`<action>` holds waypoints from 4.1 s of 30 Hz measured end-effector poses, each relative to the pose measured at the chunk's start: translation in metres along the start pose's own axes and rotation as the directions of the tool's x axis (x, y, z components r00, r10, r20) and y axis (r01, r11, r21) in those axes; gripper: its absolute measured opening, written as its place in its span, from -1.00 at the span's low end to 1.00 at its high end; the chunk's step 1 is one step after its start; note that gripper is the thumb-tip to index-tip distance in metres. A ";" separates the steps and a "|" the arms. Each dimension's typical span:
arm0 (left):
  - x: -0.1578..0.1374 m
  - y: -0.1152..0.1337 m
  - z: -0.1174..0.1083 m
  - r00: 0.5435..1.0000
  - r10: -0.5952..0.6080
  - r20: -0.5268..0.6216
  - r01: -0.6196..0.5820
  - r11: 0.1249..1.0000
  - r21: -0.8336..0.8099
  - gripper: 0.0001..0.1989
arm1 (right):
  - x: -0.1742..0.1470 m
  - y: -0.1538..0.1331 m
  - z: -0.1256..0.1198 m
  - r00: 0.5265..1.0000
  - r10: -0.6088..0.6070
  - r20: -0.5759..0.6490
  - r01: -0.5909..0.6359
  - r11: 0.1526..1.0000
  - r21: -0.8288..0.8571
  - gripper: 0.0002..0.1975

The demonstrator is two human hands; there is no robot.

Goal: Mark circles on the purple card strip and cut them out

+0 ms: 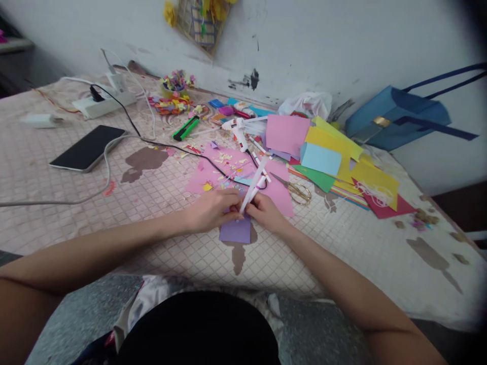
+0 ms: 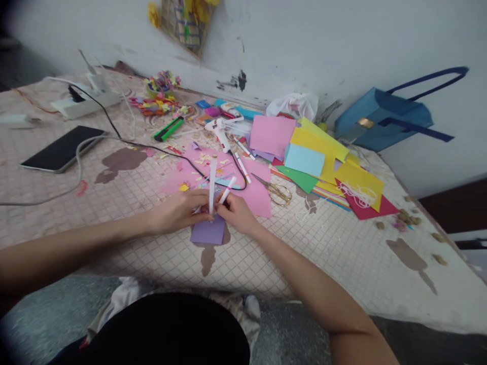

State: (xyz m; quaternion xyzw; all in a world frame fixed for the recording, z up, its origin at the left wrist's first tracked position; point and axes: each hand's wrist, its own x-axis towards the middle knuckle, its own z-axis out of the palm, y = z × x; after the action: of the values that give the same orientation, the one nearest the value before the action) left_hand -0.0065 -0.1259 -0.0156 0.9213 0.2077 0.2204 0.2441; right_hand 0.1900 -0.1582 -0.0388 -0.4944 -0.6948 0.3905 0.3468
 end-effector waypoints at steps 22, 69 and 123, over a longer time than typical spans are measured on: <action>0.001 0.003 0.000 1.000 -0.028 -0.010 0.027 0.999 -0.029 -0.88 | -0.030 -0.006 0.003 0.994 0.009 -0.106 -0.019 0.995 -0.095 -0.91; 0.001 0.001 0.000 1.000 -0.015 -0.004 0.015 0.999 -0.051 -0.86 | -0.050 -0.014 0.014 0.944 -0.312 -0.105 0.236 0.863 -0.447 -0.91; 0.000 0.003 0.000 1.000 -0.019 -0.012 0.018 0.998 -0.064 -0.89 | -0.008 -0.012 -0.006 0.993 0.116 -0.006 -0.116 0.993 0.030 -0.85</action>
State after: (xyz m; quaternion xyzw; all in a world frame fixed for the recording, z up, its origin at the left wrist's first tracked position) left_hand -0.0059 -0.1282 -0.0144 0.9096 0.2108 0.2304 0.2741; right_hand 0.1928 -0.1674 -0.0266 -0.5301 -0.6578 0.4185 0.3335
